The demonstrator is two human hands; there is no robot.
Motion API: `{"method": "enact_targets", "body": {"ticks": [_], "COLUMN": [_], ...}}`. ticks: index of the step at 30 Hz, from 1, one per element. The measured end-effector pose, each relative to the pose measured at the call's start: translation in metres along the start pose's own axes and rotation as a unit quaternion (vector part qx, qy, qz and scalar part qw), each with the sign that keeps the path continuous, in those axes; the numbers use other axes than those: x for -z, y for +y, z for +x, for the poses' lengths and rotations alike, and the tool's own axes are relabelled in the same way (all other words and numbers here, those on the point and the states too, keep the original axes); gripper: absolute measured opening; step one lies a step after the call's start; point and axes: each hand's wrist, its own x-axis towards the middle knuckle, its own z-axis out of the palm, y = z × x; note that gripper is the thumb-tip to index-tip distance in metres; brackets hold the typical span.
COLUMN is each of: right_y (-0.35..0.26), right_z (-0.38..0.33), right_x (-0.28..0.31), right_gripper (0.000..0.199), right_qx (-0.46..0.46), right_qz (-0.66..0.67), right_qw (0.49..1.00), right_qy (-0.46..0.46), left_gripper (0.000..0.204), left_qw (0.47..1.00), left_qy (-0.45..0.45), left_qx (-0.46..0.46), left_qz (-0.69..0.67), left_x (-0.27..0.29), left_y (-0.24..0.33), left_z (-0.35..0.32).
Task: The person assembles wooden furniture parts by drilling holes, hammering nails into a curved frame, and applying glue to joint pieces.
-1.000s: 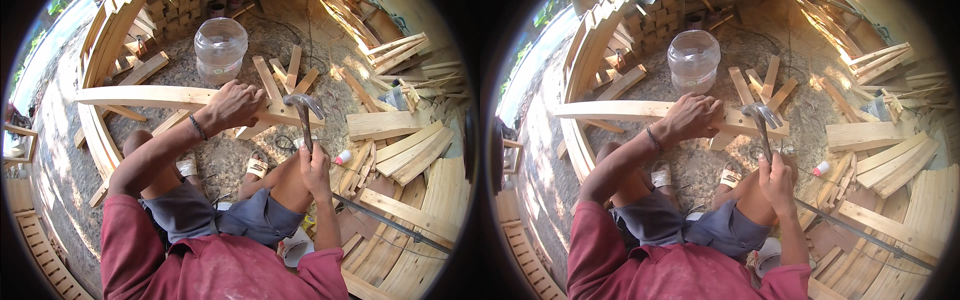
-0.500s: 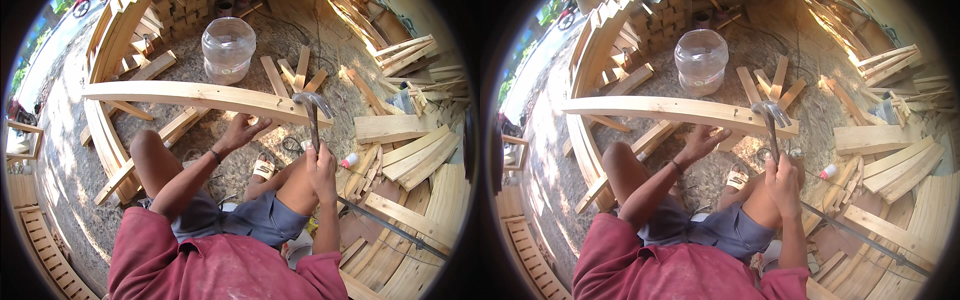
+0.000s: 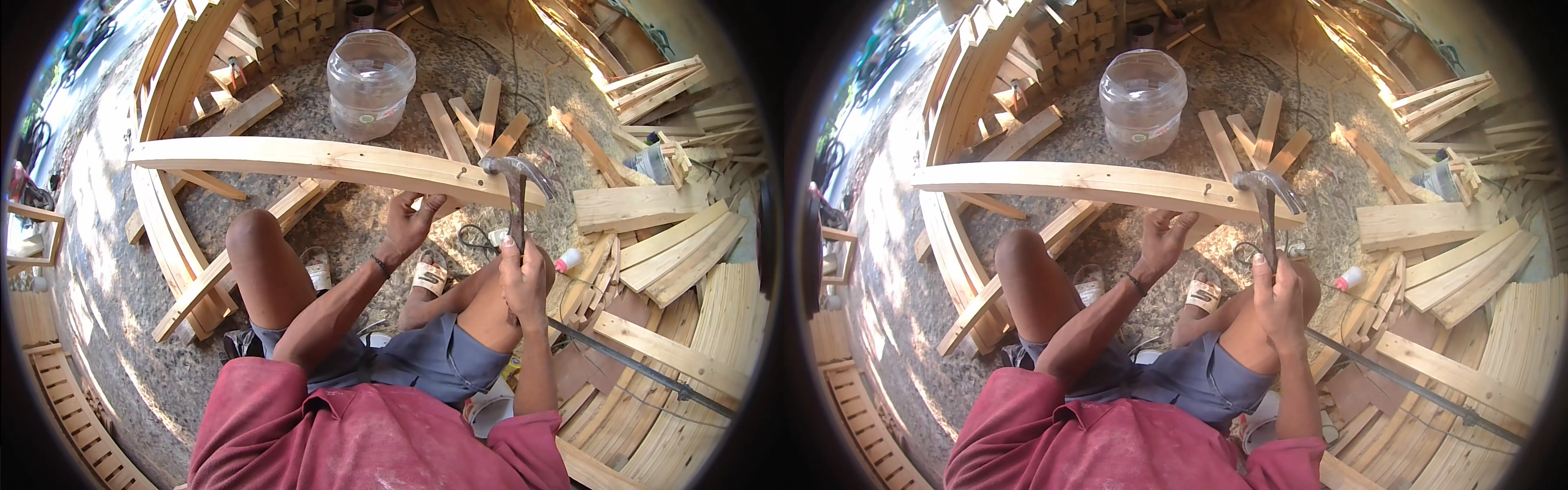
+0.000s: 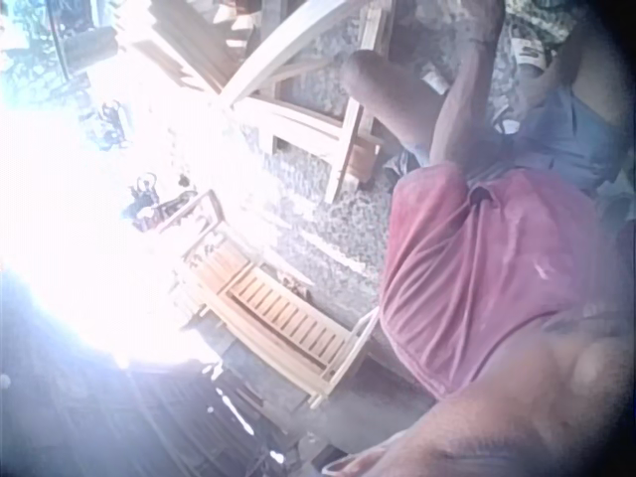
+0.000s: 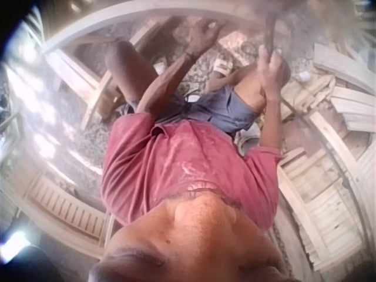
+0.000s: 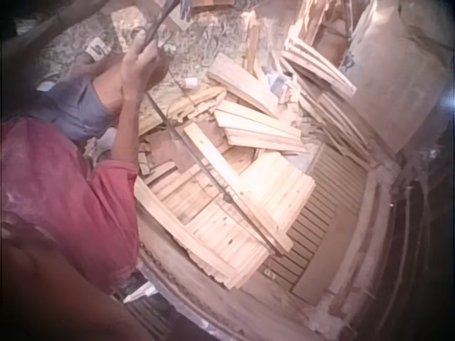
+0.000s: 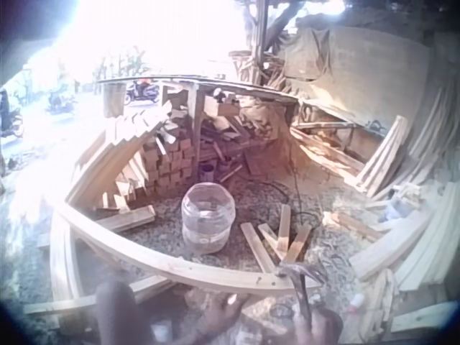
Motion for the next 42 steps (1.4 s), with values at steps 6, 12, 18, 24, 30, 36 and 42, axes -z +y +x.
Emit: {"method": "enact_targets", "body": {"ticks": [6,12,18,24,30,36,42], "right_y": [0.003,0.001,-0.001,-0.051,-0.058,-0.063,-0.120], "right_z": [0.003,0.001,-0.001,-0.003,-0.001,0.006,0.005], "right_x": [-0.004,-0.008,0.002,0.032,0.041,0.047,0.112], "right_gripper": [0.034,0.034,0.033,0.033,0.034,0.034,0.045], "right_qx": [0.007,0.020,-0.002,-0.010,0.075,0.059,0.298], "right_qz": [0.007,0.001,0.024,0.172,0.061,0.060,0.329], "right_qw": [1.000,1.000,1.000,0.985,0.995,0.995,0.886], "right_qy": [0.000,0.011,-0.005,-0.022,-0.011,-0.058,0.132], "left_gripper": [0.037,0.044,0.041,0.040,0.039,0.036,0.035], "left_qw": [0.999,0.998,0.999,0.999,1.000,0.999,0.998], "left_qy": [-0.032,-0.065,-0.017,-0.013,-0.023,-0.031,-0.057], "left_qx": [-0.022,-0.017,-0.023,-0.027,-0.009,-0.015,-0.024], "left_qz": [0.029,0.008,-0.018,-0.042,-0.006,-0.016,-0.010], "left_x": [0.003,0.000,-0.010,-0.010,-0.008,-0.003,0.002], "left_y": [0.004,-0.007,-0.004,-0.006,-0.003,-0.004,-0.007], "left_z": [0.008,0.008,0.003,0.000,0.002,0.000,-0.002]}}
